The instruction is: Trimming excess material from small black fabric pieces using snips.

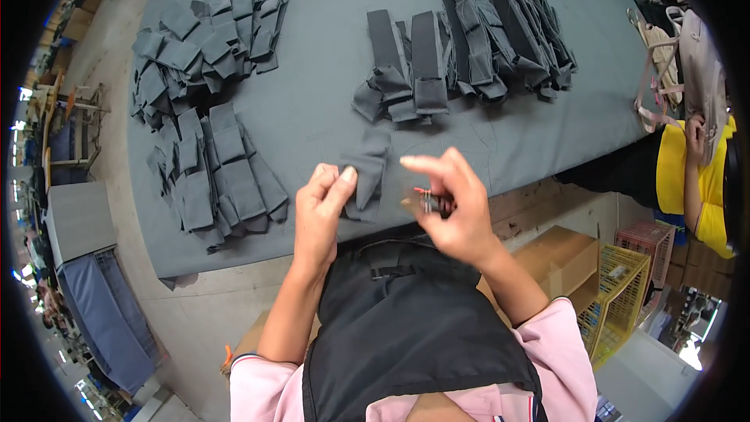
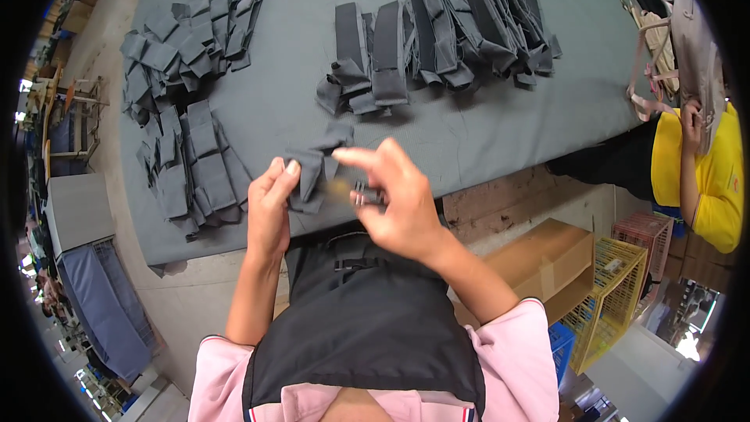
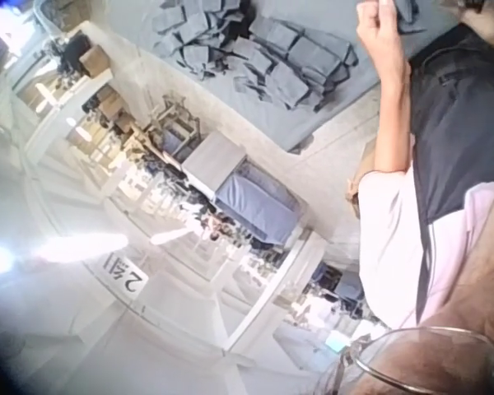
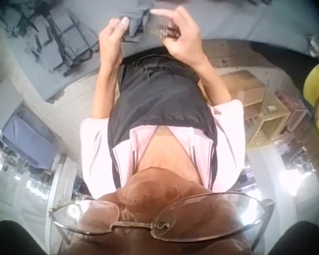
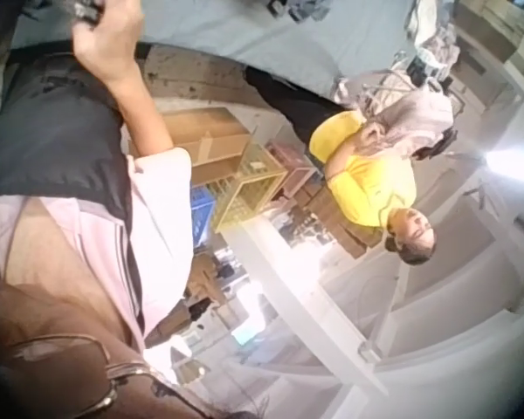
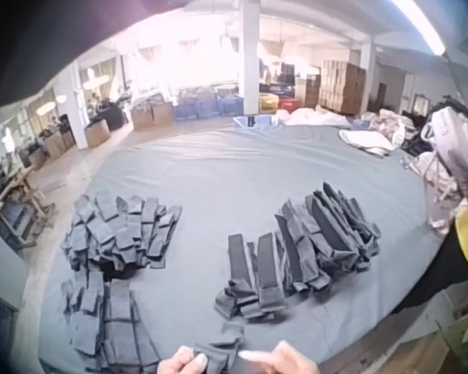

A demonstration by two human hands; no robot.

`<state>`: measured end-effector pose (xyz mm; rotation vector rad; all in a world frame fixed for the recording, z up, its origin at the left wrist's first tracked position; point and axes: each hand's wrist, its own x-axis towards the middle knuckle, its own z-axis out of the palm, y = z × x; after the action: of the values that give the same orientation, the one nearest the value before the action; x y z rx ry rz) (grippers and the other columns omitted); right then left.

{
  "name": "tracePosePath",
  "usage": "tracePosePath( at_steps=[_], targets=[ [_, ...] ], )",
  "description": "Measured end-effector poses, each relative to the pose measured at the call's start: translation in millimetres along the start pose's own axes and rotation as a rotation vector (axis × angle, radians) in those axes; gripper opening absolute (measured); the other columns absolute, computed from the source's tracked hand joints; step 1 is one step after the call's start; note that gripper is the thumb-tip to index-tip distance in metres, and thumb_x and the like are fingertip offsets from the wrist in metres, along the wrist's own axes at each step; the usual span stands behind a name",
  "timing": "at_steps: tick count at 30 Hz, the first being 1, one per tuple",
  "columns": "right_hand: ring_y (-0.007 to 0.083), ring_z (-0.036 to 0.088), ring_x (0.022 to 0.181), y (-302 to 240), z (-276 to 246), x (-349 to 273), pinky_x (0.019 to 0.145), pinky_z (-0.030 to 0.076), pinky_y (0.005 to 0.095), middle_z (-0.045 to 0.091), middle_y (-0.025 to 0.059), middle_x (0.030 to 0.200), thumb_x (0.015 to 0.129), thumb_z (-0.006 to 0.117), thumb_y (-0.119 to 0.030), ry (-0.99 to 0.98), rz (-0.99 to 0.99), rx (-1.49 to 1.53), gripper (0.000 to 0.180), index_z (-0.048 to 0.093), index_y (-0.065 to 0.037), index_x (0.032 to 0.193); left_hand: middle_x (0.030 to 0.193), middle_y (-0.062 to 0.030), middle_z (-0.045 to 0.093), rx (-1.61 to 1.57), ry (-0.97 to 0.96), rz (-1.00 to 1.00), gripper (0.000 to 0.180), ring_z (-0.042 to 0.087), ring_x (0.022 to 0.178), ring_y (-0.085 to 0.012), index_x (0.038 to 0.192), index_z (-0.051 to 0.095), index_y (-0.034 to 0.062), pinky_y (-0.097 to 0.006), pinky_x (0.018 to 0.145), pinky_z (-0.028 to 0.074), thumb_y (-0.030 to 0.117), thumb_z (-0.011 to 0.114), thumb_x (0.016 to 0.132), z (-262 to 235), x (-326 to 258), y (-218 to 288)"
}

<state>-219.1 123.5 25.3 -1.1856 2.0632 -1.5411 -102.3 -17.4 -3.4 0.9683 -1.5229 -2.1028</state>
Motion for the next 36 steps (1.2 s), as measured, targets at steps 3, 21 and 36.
tracePosePath(
  at_steps=[3,21,36],
  targets=[
    [0.0171,0.051,0.060,0,9,1,0.051,0.043,0.0303,0.048,0.0059,0.073,0.060,0.059,0.011,-0.024,-0.142,-0.211,0.048,0.062,-0.008,0.104,0.074,0.0034,0.033,-0.023,-0.036,-0.052,0.033,0.028,0.066,-0.0066,0.064,0.043,0.0043,-0.022,0.060,0.025,0.017,0.060,0.090,5,-8,-1],
    [0.0136,0.059,0.066,17,6,-37,0.061,0.047,0.0249,0.059,0.0066,0.077,0.076,0.070,-0.006,0.022,0.147,-0.020,0.024,0.059,-0.003,0.097,0.077,0.0075,0.053,-0.120,0.054,-0.153,0.016,0.039,0.067,0.0001,0.089,0.063,0.0015,-0.017,0.059,0.032,0.016,0.059,0.092,2,-14,-19],
    [0.0190,0.055,0.059,5,-7,-34,0.054,0.041,0.0311,0.055,0.0029,0.070,0.066,0.074,-0.012,-0.020,-0.301,-0.474,0.032,0.064,-0.006,0.095,0.083,0.0057,0.059,0.044,0.042,-0.041,0.020,0.046,0.070,-0.0008,0.102,0.065,0.0004,-0.017,0.063,0.037,0.017,0.062,0.090,3,-19,-9]
  ],
)
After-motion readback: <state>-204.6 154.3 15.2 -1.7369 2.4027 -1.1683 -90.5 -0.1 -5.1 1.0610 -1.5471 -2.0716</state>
